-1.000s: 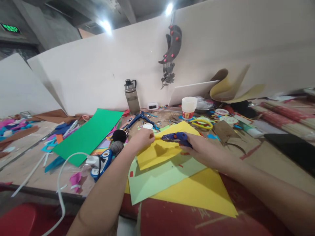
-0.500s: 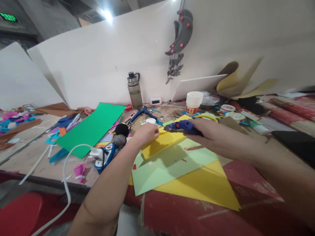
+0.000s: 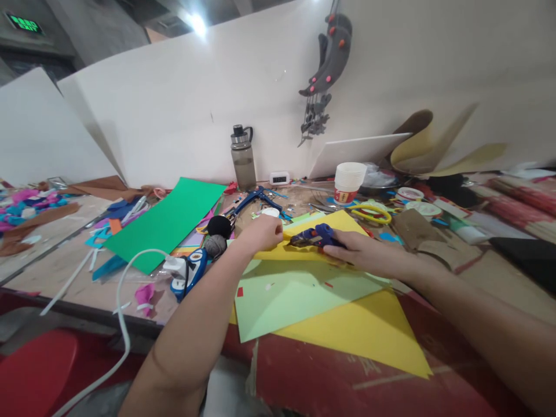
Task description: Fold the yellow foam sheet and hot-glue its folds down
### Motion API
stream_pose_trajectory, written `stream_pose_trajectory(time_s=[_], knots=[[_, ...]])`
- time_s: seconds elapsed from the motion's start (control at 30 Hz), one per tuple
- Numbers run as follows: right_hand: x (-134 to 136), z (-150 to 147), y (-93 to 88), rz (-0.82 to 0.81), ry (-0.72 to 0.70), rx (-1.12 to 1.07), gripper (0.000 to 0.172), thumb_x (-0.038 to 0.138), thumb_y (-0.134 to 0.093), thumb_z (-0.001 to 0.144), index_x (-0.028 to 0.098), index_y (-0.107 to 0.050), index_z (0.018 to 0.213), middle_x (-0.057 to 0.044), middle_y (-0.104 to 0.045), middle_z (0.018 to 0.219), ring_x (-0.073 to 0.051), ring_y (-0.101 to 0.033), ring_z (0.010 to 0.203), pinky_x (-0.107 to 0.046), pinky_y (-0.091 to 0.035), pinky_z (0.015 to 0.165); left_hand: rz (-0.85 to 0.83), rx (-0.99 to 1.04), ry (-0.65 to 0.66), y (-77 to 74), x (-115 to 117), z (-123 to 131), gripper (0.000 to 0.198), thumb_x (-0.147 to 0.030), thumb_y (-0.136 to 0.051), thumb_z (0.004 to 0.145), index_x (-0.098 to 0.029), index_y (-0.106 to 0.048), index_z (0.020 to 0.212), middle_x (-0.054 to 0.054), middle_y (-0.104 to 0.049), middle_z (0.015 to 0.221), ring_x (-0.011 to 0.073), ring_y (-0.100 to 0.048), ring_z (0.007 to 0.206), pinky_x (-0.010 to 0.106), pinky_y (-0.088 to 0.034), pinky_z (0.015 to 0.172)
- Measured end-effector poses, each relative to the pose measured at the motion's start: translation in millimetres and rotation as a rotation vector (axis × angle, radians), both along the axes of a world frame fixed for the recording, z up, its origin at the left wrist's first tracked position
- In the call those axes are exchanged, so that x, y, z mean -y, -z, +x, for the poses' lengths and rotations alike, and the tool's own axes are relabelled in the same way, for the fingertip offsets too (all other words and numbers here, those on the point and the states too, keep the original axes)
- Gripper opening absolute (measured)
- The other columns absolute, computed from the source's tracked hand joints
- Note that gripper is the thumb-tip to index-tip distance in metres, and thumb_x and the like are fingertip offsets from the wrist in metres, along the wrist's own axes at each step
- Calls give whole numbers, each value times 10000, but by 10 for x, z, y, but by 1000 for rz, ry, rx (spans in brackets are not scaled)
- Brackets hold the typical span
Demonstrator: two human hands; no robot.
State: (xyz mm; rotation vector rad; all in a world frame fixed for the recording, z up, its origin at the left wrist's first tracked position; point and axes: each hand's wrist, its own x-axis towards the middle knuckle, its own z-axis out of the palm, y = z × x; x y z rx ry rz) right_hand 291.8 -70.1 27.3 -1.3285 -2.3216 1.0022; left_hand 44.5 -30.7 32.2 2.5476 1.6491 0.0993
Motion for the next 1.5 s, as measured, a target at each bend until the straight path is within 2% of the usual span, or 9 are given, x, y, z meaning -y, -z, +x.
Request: stream_pose_trajectory(time_s=[0.07,0.13,0.33,0.63,0.9,1.1,1.17,1.37,1.5], knots=[[-24,42,45,-136,3,-140,505,568,-415,896,154,-598,1121,-139,-700,1036,-247,-670,866,-363,-527,746,-14,-4,7,7,-8,-8,174,-196,-558,770,-174,-725,812,75,-726,834,191,-628,776,274,-439,700],[-29,57,47,-163,21,-153,468,534,-392,917,154,-595,1103,-129,-704,1002,-222,-679,806,-342,-536,696,-24,13,15,5,1,-20,179,-203,-558,779,-171,-728,826,76,-729,840,190,-633,784,272,-444,704],[77,-84,69,313,-3,155,312,353,-483,913,172,-604,1137,-136,-689,1093,-261,-650,976,-367,-499,829,-38,44,-4,-36,71,-16,216,-203,-533,814,-166,-742,856,81,-735,836,188,-640,768,273,-456,694],[166,-211,343,660,-58,454,175,86,-494,868,140,-591,1004,-127,-643,965,-253,-605,879,-349,-448,755,-57,-20,0,-63,60,4,230,-228,-558,809,-170,-761,900,92,-741,871,204,-645,807,280,-469,722],[237,-326,351,691,-148,383,166,104,-473,895,150,-587,1007,-108,-659,951,-231,-605,849,-332,-421,748,-45,-20,74,-98,70,-10,219,-188,-556,779,-153,-768,818,101,-740,821,198,-638,756,283,-455,714],[210,-238,304,824,-27,598,164,99,-452,891,151,-579,980,-132,-654,912,-255,-580,819,-349,-394,710,-42,0,49,-76,44,-18,225,-198,-543,805,-139,-758,773,105,-733,780,186,-624,697,282,-442,665],[234,-257,283,813,-10,616,145,115,-458,896,159,-577,964,-137,-655,909,-257,-578,815,-346,-389,696,-51,6,50,-72,37,-15,223,-209,-549,814,-135,-755,772,106,-732,780,184,-625,701,278,-444,673],[253,-320,299,703,-136,460,191,95,-451,897,150,-578,1029,-115,-662,963,-238,-596,878,-332,-408,761,-76,2,35,-122,65,-1,228,-210,-550,816,-139,-766,793,90,-737,776,175,-620,684,268,-450,681],[112,-196,289,681,0,511,162,139,-438,925,141,-574,1014,-130,-660,963,-258,-604,893,-348,-409,763,-92,30,21,-142,78,-8,216,-205,-559,809,-147,-767,813,80,-745,792,167,-626,676,256,-446,649]])
